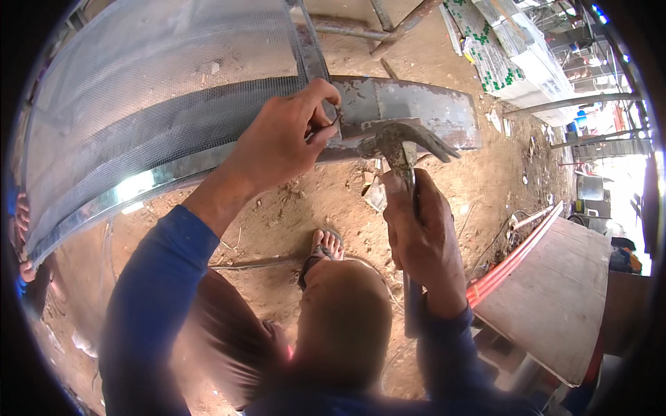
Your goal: The person uses a hammer to drive nails into a metal frame, securing a wire mesh screen. Another person assists by holding the frame steady. The worker repeatedly positions nails and strikes them to attach the mesh to the frame.
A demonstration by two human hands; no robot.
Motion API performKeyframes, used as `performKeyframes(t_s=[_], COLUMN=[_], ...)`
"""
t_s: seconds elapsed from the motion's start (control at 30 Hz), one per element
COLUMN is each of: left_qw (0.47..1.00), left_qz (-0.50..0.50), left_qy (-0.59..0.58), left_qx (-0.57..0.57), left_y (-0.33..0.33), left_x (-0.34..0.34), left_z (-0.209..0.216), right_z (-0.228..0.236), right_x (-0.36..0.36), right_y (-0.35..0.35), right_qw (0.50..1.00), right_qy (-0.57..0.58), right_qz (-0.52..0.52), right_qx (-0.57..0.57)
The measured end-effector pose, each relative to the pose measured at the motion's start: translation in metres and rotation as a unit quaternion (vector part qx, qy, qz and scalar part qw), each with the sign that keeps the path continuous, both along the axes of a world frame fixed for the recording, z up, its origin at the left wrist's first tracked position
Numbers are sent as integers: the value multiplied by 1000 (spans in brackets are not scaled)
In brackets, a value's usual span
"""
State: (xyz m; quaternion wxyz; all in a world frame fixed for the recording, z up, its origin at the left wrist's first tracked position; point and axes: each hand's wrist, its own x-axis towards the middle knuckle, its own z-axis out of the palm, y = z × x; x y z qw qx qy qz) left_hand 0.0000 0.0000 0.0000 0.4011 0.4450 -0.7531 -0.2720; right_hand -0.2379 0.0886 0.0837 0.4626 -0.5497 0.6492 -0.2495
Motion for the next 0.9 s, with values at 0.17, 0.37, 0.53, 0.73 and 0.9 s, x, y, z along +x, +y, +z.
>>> performKeyframes(t_s=[0.17,0.37,0.53,0.73,0.9], left_qw=[999,999,999,999,999], left_qz=[10,9,4,2,-5], left_qy=[49,24,15,7,6], left_qx=[-7,20,40,31,50], left_y=[2,1,2,3,3], left_x=[-11,-9,-9,-7,-8], left_z=[5,11,10,7,11], right_z=[52,32,55,49,44], right_x=[1,-4,15,30,33], right_y=[1,8,-2,-9,-17], right_qw=[998,984,954,964,961], right_qy=[-42,103,117,133,179], right_qz=[12,73,91,98,112], right_qx=[-48,-125,-260,-207,-178])
